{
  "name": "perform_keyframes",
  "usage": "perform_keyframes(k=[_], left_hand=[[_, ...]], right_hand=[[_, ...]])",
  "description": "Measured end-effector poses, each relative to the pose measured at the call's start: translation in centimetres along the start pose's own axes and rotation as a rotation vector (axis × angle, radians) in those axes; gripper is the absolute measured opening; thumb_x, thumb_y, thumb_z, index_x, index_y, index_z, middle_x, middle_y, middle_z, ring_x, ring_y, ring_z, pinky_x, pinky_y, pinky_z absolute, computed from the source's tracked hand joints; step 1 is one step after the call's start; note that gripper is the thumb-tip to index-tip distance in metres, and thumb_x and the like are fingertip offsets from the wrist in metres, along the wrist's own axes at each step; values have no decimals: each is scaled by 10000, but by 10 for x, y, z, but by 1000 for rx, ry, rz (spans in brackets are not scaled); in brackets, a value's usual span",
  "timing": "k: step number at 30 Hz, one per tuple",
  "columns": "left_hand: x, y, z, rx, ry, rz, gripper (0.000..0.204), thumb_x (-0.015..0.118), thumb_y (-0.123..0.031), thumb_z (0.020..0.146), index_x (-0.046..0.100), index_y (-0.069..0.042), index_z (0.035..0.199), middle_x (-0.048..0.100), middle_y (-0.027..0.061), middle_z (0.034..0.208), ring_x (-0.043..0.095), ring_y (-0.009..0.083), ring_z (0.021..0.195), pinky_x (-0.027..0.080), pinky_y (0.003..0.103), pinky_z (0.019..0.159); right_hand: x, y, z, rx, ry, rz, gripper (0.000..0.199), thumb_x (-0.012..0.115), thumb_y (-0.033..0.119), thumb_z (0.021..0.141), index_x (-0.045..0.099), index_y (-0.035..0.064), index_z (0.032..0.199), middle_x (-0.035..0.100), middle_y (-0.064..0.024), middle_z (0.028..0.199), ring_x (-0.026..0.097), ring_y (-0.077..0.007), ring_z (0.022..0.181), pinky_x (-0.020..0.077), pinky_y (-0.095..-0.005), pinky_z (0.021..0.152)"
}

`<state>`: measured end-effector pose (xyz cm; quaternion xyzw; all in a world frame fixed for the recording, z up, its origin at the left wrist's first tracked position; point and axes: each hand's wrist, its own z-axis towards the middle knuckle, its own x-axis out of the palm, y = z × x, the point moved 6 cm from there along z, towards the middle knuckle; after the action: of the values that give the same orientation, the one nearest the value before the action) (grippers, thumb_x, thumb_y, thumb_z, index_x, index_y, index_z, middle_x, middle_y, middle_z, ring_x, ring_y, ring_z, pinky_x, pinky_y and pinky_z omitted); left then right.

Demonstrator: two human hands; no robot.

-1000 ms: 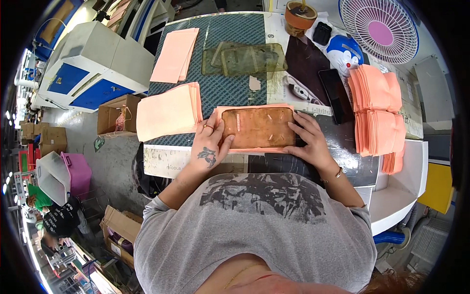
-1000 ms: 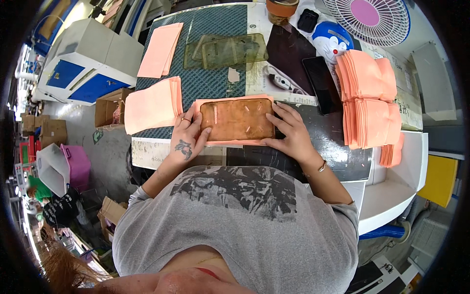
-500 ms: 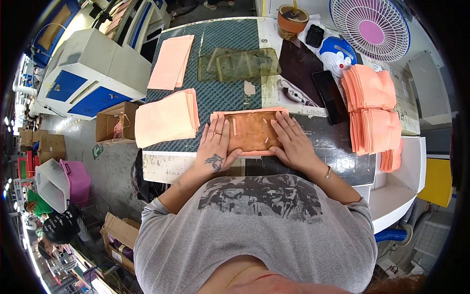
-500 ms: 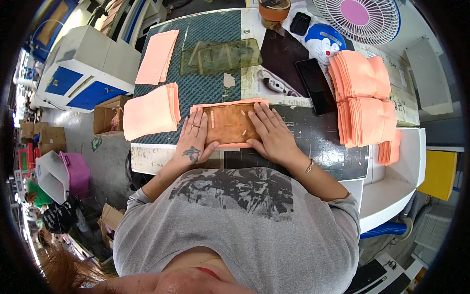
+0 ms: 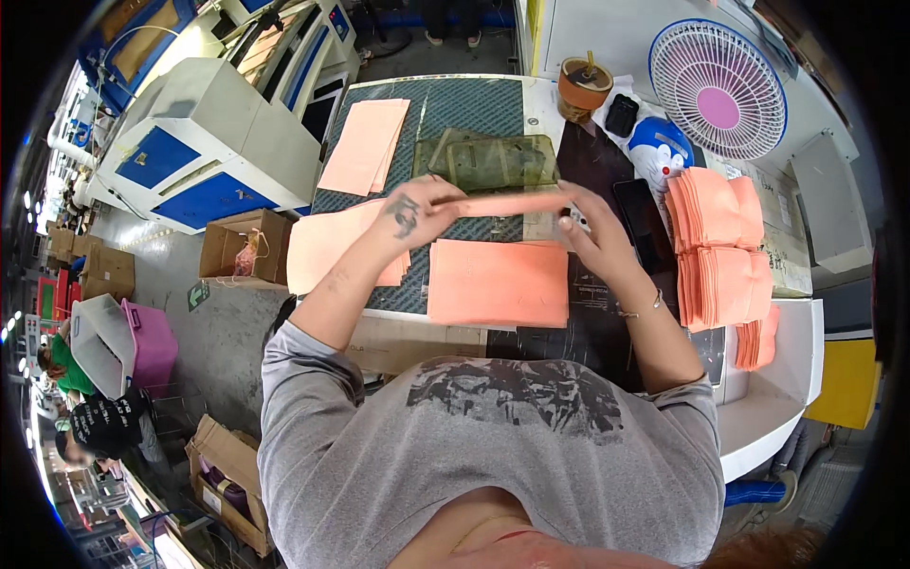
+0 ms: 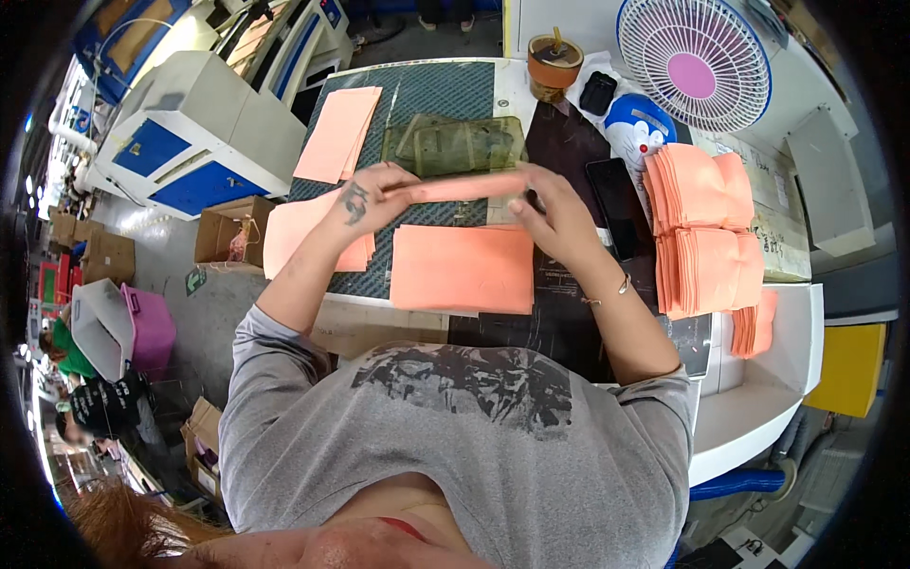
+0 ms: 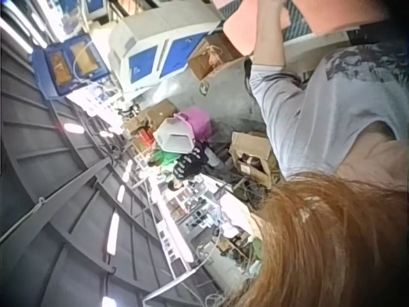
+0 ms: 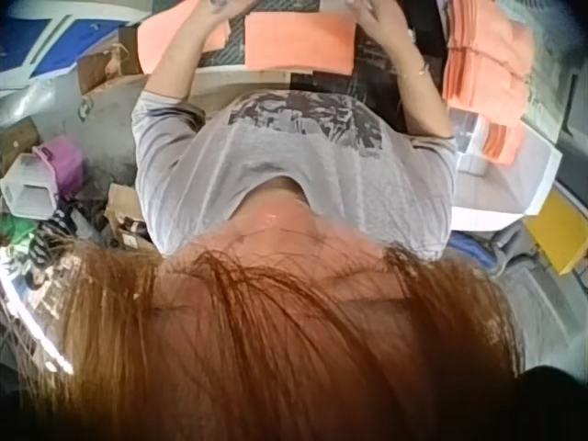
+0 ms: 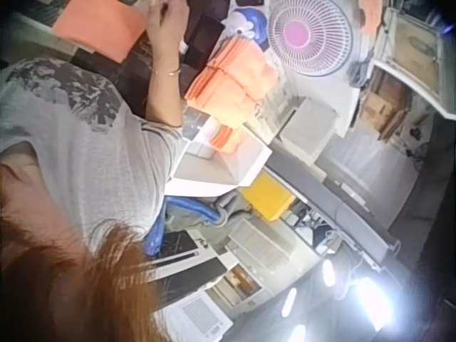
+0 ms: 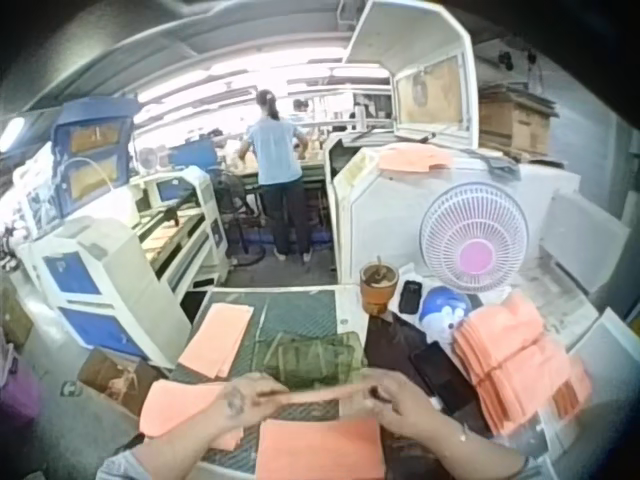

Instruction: The person repeatedly folds fabric sheets around a rectangular template by hand, presses the edges down, removes the template, and stacks the folded fabric pieces on the table.

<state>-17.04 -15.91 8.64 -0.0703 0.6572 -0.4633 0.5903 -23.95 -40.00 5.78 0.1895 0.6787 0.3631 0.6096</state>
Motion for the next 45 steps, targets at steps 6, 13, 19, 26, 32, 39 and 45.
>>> perform_keyframes(k=[6,13,19,26,32,39,45], left_hand=[[-79,130,30,-525,-363,-436,325,531,-111,843,640,77,1084,676,138,849,617,205,688,507,237,616],[-117,196,30,-412,-441,560,459,594,-209,787,635,36,1173,683,213,1041,633,352,997,511,362,863],[13,78,52,-14,87,102,580,600,-216,814,503,92,1296,610,272,1209,589,397,1109,460,374,968],[37,70,39,-97,-105,17,591,582,-145,831,435,105,1346,593,272,1187,574,383,1048,451,395,924],[24,47,-43,-80,-331,-415,486,547,-23,865,487,77,1338,545,227,1234,547,292,1049,432,334,934],[61,25,-112,72,-280,-186,482,573,-3,866,502,53,1339,426,229,1412,431,310,1211,370,367,1015],[76,42,-113,82,-299,-64,472,586,-34,869,510,49,1328,410,237,1427,408,343,1241,333,422,1054]], right_hand=[[-19,-63,53,-2,-281,-193,674,697,361,810,496,30,1361,519,-148,1377,451,-336,1286,352,-399,1082],[-26,-68,103,-52,-75,-616,793,777,381,719,483,91,1396,418,-100,1491,316,-312,1400,279,-428,1135],[-19,-87,118,-78,76,-485,824,812,308,663,487,98,1391,378,-109,1517,281,-318,1423,248,-430,1156],[-19,-40,77,-339,-222,-406,816,845,223,601,532,105,1346,379,-95,1515,306,-324,1408,277,-443,1144],[-10,-3,-15,-436,-304,-183,781,852,202,573,574,98,1295,419,-108,1486,345,-343,1385,320,-445,1122],[33,-18,-70,-289,-120,-104,741,830,283,633,584,92,1305,411,-145,1486,358,-354,1370,313,-450,1110],[46,-18,-74,-284,-157,-130,746,842,326,653,582,77,1307,413,-155,1482,365,-361,1359,324,-460,1102]])
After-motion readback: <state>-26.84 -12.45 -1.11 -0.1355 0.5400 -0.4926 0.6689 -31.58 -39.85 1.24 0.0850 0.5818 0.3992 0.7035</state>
